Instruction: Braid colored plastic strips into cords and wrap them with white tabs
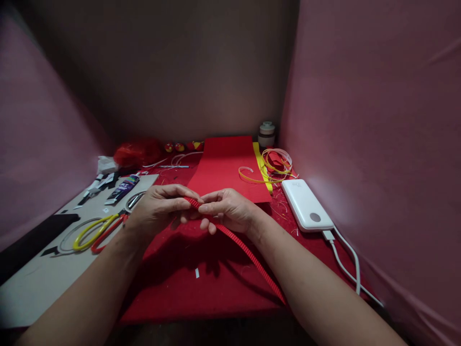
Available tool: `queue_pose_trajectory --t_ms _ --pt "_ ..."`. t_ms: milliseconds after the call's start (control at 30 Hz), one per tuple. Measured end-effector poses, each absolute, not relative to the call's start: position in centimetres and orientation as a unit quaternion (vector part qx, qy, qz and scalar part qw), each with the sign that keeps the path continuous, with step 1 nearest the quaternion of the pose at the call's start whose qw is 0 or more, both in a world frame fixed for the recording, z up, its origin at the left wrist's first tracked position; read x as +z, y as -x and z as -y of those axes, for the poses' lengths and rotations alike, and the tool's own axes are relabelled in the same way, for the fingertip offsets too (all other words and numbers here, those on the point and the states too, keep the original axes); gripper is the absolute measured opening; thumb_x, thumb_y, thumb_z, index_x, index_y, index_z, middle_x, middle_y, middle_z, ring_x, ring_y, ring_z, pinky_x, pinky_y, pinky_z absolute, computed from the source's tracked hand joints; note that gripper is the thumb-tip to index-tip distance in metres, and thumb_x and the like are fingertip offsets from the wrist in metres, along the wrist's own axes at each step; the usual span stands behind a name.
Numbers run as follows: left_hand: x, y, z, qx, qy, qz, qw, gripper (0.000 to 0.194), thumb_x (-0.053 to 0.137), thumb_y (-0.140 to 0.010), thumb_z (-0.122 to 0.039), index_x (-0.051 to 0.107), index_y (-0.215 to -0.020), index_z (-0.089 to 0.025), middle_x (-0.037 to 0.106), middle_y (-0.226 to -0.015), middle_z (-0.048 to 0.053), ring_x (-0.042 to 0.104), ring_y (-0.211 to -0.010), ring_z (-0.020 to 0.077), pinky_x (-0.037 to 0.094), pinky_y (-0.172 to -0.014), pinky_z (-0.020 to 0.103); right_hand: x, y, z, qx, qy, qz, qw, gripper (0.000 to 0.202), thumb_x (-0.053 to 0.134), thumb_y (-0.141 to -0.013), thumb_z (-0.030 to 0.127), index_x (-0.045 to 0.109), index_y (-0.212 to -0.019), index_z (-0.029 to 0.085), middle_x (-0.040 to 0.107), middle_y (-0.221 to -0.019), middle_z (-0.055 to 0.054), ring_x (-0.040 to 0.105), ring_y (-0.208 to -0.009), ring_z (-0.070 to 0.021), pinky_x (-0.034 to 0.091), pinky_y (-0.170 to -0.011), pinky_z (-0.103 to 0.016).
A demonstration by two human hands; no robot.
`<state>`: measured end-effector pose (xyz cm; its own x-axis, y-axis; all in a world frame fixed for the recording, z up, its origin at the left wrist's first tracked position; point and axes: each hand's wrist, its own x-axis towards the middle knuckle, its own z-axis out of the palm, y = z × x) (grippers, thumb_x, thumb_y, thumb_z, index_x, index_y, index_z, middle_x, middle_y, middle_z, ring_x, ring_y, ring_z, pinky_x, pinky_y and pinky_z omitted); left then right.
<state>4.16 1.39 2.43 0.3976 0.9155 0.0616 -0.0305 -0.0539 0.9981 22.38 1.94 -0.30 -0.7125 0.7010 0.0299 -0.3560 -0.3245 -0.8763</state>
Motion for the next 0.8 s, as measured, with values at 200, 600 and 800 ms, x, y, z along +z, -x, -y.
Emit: queue_pose_trajectory --t_ms 200,600,800 --pt "2.53 -3.94 -1.27 0.405 -0.627 -0.361 0.559 0.017 0.069 -0.071 -0.022 0.069 -0.085 -0.013 0.066 -0.058 0.001 0.056 -0.043 0.0098 0.041 -0.033 0.016 -0.51 -22.29 -2.16 0.781 0.197 0.472 0.359 0.021 0.071 -0.067 0.020 0.063 -0.082 0.006 0.067 -0.073 -0.007 0.061 -0.050 -0.0101 0.049 -0.039 -0.017" --pt "2.53 -3.67 -1.24 0.302 -0.817 -0.370 0.323 0.011 0.062 -0.078 -0.018 0.069 -0.084 -0.013 0.066 -0.068 0.002 0.058 -0.057 0.0090 0.046 -0.054 0.018 -0.79 -22.02 -2.35 0.762 0.283 0.487 0.319 0.016 0.069 -0.064 0.020 0.063 -0.071 0.006 0.062 -0.049 -0.003 0.052 -0.034 -0.0075 0.039 -0.031 -0.015" --pt "3.11 -3.67 -1.07 0.328 -0.781 -0.374 0.378 0.012 0.066 -0.075 -0.020 0.070 -0.082 -0.012 0.065 -0.062 0.001 0.055 -0.051 0.0077 0.045 -0.050 0.016 -0.50 -22.34 -2.27 0.762 0.277 0.496 0.309 0.019 0.070 -0.066 0.023 0.063 -0.073 0.006 0.061 -0.048 -0.003 0.049 -0.033 -0.0062 0.035 -0.030 -0.014"
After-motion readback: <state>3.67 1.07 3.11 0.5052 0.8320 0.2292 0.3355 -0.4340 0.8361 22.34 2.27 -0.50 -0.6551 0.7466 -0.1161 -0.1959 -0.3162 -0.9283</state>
